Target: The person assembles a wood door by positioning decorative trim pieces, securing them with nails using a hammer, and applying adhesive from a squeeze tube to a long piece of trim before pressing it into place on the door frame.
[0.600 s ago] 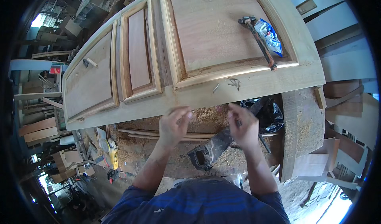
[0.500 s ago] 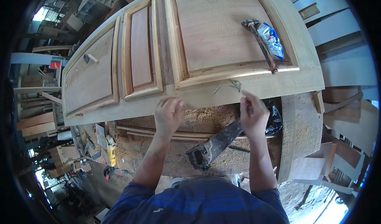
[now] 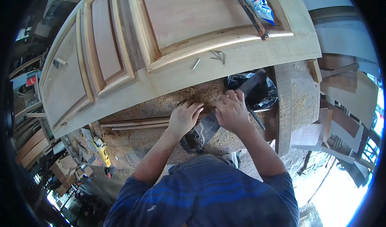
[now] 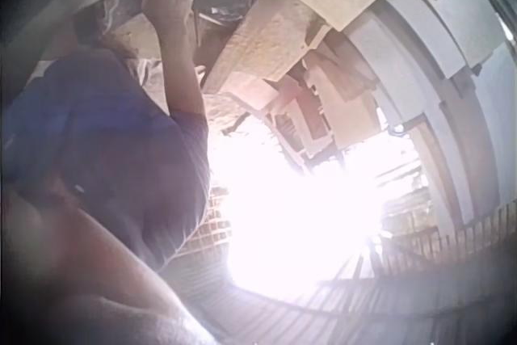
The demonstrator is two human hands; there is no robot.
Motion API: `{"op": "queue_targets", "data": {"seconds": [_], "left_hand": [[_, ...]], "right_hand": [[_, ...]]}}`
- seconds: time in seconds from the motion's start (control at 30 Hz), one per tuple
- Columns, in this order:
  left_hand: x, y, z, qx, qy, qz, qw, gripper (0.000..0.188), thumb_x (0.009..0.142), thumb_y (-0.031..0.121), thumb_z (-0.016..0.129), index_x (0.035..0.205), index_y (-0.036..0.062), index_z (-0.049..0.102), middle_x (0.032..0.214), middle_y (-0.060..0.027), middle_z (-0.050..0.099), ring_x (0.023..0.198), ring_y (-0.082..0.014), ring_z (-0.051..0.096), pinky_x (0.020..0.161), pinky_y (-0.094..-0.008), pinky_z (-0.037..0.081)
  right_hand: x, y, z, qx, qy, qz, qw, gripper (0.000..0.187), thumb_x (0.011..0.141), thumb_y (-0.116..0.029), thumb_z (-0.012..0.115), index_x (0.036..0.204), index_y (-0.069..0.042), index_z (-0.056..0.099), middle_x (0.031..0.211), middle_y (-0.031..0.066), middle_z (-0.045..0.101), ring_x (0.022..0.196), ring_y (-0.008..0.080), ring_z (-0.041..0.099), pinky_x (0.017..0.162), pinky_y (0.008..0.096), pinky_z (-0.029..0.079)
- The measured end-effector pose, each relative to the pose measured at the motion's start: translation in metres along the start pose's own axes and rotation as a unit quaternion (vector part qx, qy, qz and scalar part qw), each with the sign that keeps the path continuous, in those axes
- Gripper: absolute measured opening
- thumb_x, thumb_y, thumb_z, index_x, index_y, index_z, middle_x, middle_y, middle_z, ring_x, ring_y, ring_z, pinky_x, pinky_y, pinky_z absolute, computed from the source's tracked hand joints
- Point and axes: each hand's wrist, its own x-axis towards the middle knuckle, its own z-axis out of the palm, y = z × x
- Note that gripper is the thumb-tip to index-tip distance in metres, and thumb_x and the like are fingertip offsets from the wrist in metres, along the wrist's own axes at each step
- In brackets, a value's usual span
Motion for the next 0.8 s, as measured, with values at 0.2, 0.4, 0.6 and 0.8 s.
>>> {"op": "queue_targets", "data": {"seconds": [0.2, 0.4, 0.6, 0.8], "left_hand": [[0.016, 0.004, 0.012, 0.021, -0.058, 0.041, 0.997, 0.016, 0.099, 0.024, 0.076, 0.110, 0.0133, 0.077, 0.108, -0.0066, 0.074, 0.097, -0.0302, 0.074, 0.085, -0.0425, 0.062], [0.025, -0.004, 0.003, 0.123, -0.155, 0.163, 0.967, 0.013, 0.095, 0.022, 0.073, 0.104, 0.0141, 0.075, 0.108, -0.0047, 0.069, 0.111, -0.0247, 0.070, 0.095, -0.0396, 0.060], [0.035, -0.002, 0.002, 0.134, -0.153, 0.273, 0.940, 0.019, 0.097, 0.026, 0.069, 0.098, 0.0070, 0.067, 0.107, -0.0081, 0.067, 0.112, -0.0273, 0.069, 0.096, -0.0418, 0.059], [0.028, 0.010, -0.038, 0.065, -0.130, 0.126, 0.981, 0.023, 0.103, 0.021, 0.067, 0.120, 0.0051, 0.067, 0.112, -0.0121, 0.072, 0.110, -0.0312, 0.072, 0.098, -0.0448, 0.058]], "right_hand": [[-0.035, 0.016, -0.021, 0.029, -0.071, 0.071, 0.995, 0.024, 0.084, -0.006, 0.078, 0.108, -0.009, 0.080, 0.100, 0.0075, 0.078, 0.104, 0.0283, 0.068, 0.106, 0.0463, 0.045], [-0.022, 0.012, -0.018, 0.073, 0.010, 0.085, 0.994, 0.022, 0.087, -0.005, 0.077, 0.109, -0.008, 0.079, 0.099, 0.0094, 0.077, 0.103, 0.0318, 0.070, 0.099, 0.0467, 0.049], [0.064, 0.004, -0.054, 0.079, 0.178, 0.049, 0.980, 0.017, 0.090, -0.006, 0.078, 0.107, -0.007, 0.077, 0.101, 0.0119, 0.076, 0.101, 0.0364, 0.070, 0.096, 0.0491, 0.053], [0.138, 0.079, -0.100, -0.055, 0.339, 0.091, 0.935, 0.021, 0.094, -0.016, 0.081, 0.112, -0.006, 0.078, 0.108, 0.0142, 0.077, 0.112, 0.0376, 0.069, 0.099, 0.0507, 0.053]]}}
